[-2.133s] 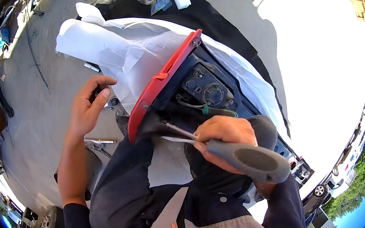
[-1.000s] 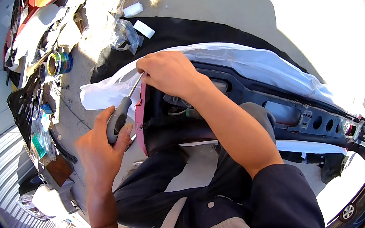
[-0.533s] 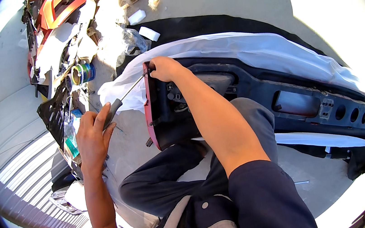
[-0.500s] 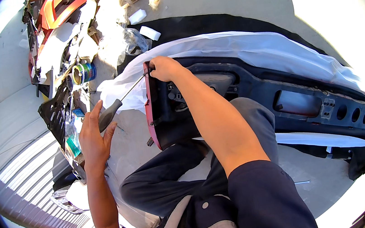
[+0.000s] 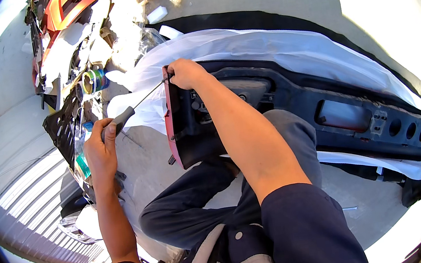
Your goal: The person uses a screwdriver, pliers, and a socket wrench to disassemble and reattach components on a red car body panel placed on a white sheet. They remove screws and small parts, then use the pliers to hold a metal clip while tightening a screw with a screwdriver.
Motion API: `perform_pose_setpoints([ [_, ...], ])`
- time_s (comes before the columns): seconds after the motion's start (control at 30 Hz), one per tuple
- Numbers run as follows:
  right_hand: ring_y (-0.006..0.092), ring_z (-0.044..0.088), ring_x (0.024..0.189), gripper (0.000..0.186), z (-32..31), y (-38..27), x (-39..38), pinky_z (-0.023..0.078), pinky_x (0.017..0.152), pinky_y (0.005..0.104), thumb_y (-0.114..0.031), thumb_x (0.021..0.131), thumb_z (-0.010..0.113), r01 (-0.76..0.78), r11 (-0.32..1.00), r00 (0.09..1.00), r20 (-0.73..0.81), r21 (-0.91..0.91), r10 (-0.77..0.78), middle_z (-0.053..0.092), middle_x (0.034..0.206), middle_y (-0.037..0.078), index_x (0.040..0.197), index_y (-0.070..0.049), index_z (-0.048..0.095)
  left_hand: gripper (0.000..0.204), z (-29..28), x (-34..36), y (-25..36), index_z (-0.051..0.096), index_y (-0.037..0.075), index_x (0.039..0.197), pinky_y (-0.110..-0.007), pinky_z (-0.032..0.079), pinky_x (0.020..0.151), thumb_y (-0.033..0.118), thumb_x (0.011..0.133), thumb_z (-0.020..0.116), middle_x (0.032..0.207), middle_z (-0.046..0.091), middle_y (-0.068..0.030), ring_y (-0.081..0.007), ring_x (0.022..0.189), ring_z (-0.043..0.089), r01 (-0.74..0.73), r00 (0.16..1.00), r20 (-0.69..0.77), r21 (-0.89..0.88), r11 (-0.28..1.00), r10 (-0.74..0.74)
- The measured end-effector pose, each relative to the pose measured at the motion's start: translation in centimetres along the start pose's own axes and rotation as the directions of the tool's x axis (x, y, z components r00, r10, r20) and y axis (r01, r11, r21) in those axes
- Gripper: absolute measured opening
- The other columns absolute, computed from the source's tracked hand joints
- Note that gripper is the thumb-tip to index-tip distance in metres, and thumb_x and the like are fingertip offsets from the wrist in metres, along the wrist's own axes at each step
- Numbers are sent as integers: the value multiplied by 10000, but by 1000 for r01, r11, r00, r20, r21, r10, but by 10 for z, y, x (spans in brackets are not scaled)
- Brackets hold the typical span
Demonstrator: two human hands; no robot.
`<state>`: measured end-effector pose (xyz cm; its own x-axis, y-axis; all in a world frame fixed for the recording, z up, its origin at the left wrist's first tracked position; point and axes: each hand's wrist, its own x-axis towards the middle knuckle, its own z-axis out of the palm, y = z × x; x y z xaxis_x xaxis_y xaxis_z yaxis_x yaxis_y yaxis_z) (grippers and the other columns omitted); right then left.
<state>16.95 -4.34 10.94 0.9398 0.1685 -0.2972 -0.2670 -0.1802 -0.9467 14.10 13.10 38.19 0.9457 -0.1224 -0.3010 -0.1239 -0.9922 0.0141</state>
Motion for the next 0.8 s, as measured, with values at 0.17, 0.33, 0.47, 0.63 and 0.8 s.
perform_pose_setpoints([
  [0.17,371,681,980,277,-3,-7,-3,528,879,421,-61,839,598,-53,998,999,-10,-32,52,720,1030,205,1082,-47,728,306,-13,9,7,669,82,1144,-404,499,664,323,958,691,876,681,-162,-329,729,666,-616,695,-41,482,623,718],
  [0.33,386,682,999,342,-4,-13,-4,529,895,427,-15,821,547,-61,998,998,-6,6,61,721,1049,214,1095,-72,743,277,-9,7,5,646,91,1188,-436,494,693,264,972,669,877,677,-144,-352,780,679,-186,973,-122,72,980,194],
  [0.47,363,679,977,311,-3,-2,1,522,877,409,-59,875,543,-64,998,998,7,27,64,721,1035,206,1131,-49,722,285,-14,8,8,646,105,1189,-420,478,723,162,915,702,938,599,-115,-307,877,618,-490,846,-63,294,820,529],
  [0.63,352,679,973,292,-1,-1,7,521,877,406,-115,921,552,-80,997,997,-11,-9,80,724,1028,198,1156,-35,707,274,-10,16,7,629,75,1174,-407,475,725,135,911,681,989,589,-122,-302,899,597,-282,942,-135,181,942,308],
  [0.8,352,702,892,255,-24,-49,-2,541,819,431,-210,921,571,-9,999,932,-362,-35,-4,742,963,164,1027,-43,732,258,-10,22,10,610,60,1165,-436,479,795,125,919,657,1104,629,-146,-318,990,609,-548,784,-135,309,777,607],
])
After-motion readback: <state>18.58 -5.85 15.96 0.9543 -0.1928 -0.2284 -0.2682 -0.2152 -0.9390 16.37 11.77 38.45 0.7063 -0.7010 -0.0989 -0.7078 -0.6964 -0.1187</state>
